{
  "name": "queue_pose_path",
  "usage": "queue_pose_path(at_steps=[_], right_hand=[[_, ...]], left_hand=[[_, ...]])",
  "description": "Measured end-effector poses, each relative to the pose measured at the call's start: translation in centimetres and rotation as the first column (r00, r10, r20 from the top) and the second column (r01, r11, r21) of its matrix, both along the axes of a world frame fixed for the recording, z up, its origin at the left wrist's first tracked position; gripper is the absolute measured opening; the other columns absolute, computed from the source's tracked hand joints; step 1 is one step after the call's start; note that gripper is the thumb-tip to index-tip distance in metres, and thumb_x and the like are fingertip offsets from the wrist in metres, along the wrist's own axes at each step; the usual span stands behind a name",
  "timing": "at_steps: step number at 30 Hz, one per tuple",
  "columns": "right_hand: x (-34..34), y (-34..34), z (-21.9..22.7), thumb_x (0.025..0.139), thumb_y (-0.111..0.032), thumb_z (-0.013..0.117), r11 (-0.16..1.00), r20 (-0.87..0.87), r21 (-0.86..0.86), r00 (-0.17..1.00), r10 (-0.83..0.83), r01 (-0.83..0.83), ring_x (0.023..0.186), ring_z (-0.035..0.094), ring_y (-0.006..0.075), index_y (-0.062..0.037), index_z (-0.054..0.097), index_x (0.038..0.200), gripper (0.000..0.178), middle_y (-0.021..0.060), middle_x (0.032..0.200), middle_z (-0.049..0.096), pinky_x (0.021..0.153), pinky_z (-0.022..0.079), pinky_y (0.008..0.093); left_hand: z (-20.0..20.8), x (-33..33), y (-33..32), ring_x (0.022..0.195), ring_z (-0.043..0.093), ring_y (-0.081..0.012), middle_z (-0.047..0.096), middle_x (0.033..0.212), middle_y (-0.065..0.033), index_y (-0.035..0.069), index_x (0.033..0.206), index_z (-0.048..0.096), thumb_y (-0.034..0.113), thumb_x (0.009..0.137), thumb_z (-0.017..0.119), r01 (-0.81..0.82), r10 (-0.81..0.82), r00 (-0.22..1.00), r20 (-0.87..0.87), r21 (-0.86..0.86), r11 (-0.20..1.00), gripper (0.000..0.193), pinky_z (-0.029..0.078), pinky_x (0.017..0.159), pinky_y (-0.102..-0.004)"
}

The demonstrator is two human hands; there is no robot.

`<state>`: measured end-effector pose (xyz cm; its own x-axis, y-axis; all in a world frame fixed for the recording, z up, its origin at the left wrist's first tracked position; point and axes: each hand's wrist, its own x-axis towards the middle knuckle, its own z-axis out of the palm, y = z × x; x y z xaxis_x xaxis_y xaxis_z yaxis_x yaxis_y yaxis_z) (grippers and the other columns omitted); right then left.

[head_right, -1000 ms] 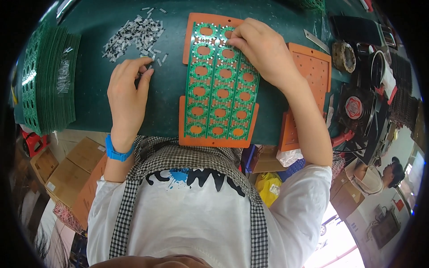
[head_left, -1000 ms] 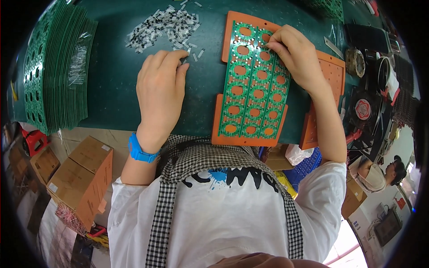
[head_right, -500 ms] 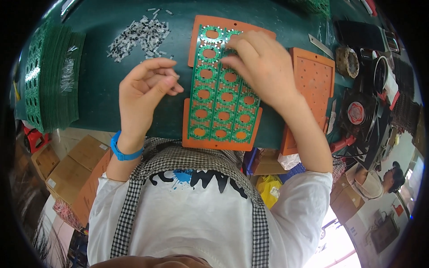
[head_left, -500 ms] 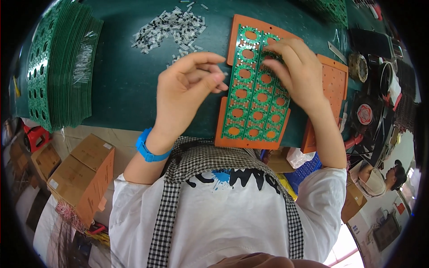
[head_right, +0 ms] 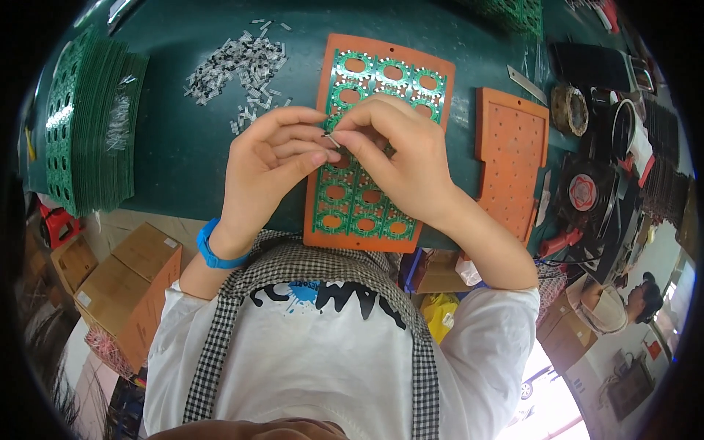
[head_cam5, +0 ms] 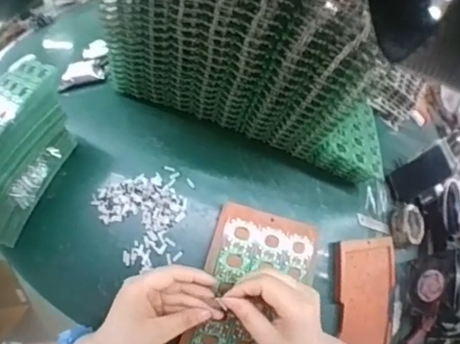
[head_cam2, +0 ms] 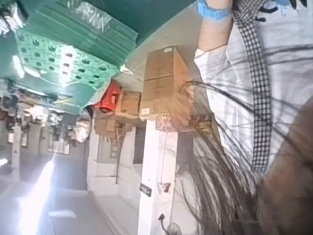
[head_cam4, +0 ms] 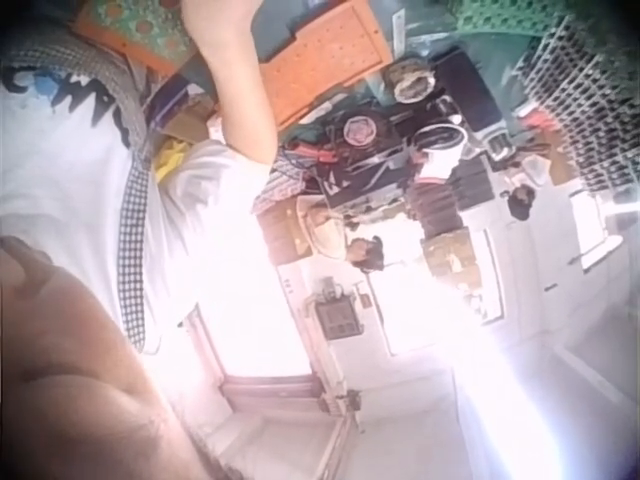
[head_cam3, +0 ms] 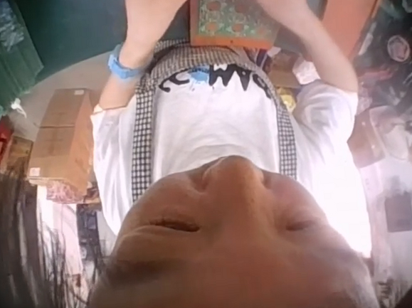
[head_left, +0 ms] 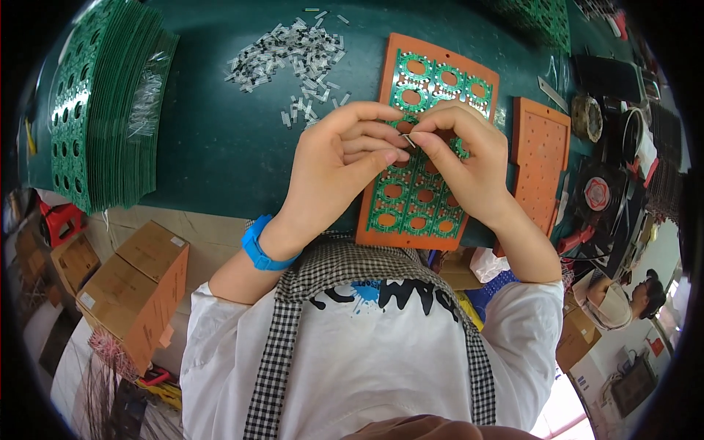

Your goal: The person inserts small electronic components into a circuit board held on a fixture plate by hand. The person then stacks the assembled board onto a pile and places a new circuit board onto the fixture plate.

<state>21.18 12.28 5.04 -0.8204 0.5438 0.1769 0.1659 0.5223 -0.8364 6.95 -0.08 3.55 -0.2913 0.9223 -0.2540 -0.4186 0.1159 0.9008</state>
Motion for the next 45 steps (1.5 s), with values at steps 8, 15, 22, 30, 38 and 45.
queue_pose_path(at_steps=[8, 15, 22, 30, 38, 45], right_hand=[[0.1, -0.3, -0.5, 0.071, 0.0, 0.071, 0.863, -0.123, 0.504, 0.986, 0.109, -0.032, 0.07, 0.064, 0.02, -0.0054, 0.065, 0.089, 0.02, 0.0068, 0.082, 0.064, 0.057, 0.051, 0.028], [0.1, -0.8, -0.1, 0.07, -0.004, 0.073, 0.855, -0.087, 0.511, 0.983, 0.161, -0.094, 0.071, 0.063, 0.0198, -0.0045, 0.066, 0.093, 0.024, 0.0058, 0.087, 0.063, 0.056, 0.051, 0.0282], [-0.3, -0.9, 0.9, 0.074, 0.0, 0.071, 0.999, -0.035, 0.033, 0.999, 0.04, -0.039, 0.072, 0.062, 0.0194, -0.0028, 0.066, 0.093, 0.019, 0.0073, 0.085, 0.062, 0.057, 0.05, 0.0276], [0.2, -0.9, 0.8, 0.075, -0.001, 0.072, 0.997, -0.047, 0.078, 0.998, 0.033, -0.029, 0.071, 0.061, 0.0157, -0.0024, 0.066, 0.087, 0.013, 0.0072, 0.084, 0.062, 0.055, 0.049, 0.0254], [0.4, 4.0, 0.6, 0.085, -0.011, 0.063, 0.98, 0.032, 0.024, 0.98, -0.197, 0.196, 0.071, 0.058, 0.0176, 0.0, 0.061, 0.086, 0.011, 0.0076, 0.079, 0.06, 0.064, 0.045, 0.0276], [0.2, 9.4, -2.1, 0.088, -0.01, 0.06, 0.937, 0.206, 0.345, 0.978, -0.015, -0.058, 0.081, 0.057, 0.0289, -0.0008, 0.057, 0.089, 0.01, 0.0115, 0.085, 0.056, 0.07, 0.046, 0.034]], left_hand=[[-0.6, -0.2, 0.1, 0.087, 0.066, -0.0148, 0.067, 0.1, -0.0134, -0.004, 0.119, 0.055, -0.006, 0.085, 0.061, 0.036, -0.04, 0.969, 0.245, 0.02, 0.999, 0.035, 0.054, 0.078, -0.0233], [-0.8, -0.2, -0.1, 0.088, 0.066, -0.0138, 0.068, 0.098, -0.0126, -0.004, 0.121, 0.054, -0.004, 0.086, 0.062, -0.027, 0.019, 0.984, 0.178, 0.045, 0.999, 0.036, 0.053, 0.08, -0.0233], [-0.7, -0.1, -0.1, 0.091, 0.065, -0.0143, 0.068, 0.1, -0.0126, -0.004, 0.127, 0.05, -0.003, 0.087, 0.06, 0.035, -0.052, 0.963, 0.264, 0.066, 0.997, 0.041, 0.052, 0.084, -0.0257], [-0.4, 0.1, -0.2, 0.088, 0.065, -0.0144, 0.068, 0.097, -0.0124, -0.005, 0.119, 0.055, -0.003, 0.089, 0.058, 0.078, -0.084, 0.976, 0.199, 0.035, 0.996, 0.031, 0.053, 0.081, -0.0259], [-0.6, -1.1, -0.3, 0.08, 0.066, -0.0156, 0.069, 0.092, -0.0136, -0.004, 0.107, 0.061, -0.001, 0.09, 0.057, 0.121, -0.121, 0.985, 0.126, 0.008, 0.993, 0.018, 0.054, 0.074, -0.0258], [-2.4, -1.9, -0.3, 0.075, 0.064, -0.0135, 0.068, 0.087, -0.0115, -0.002, 0.101, 0.06, 0.006, 0.092, 0.058, -0.037, 0.035, 0.99, 0.135, 0.015, 0.999, 0.013, 0.051, 0.067, -0.0236]])
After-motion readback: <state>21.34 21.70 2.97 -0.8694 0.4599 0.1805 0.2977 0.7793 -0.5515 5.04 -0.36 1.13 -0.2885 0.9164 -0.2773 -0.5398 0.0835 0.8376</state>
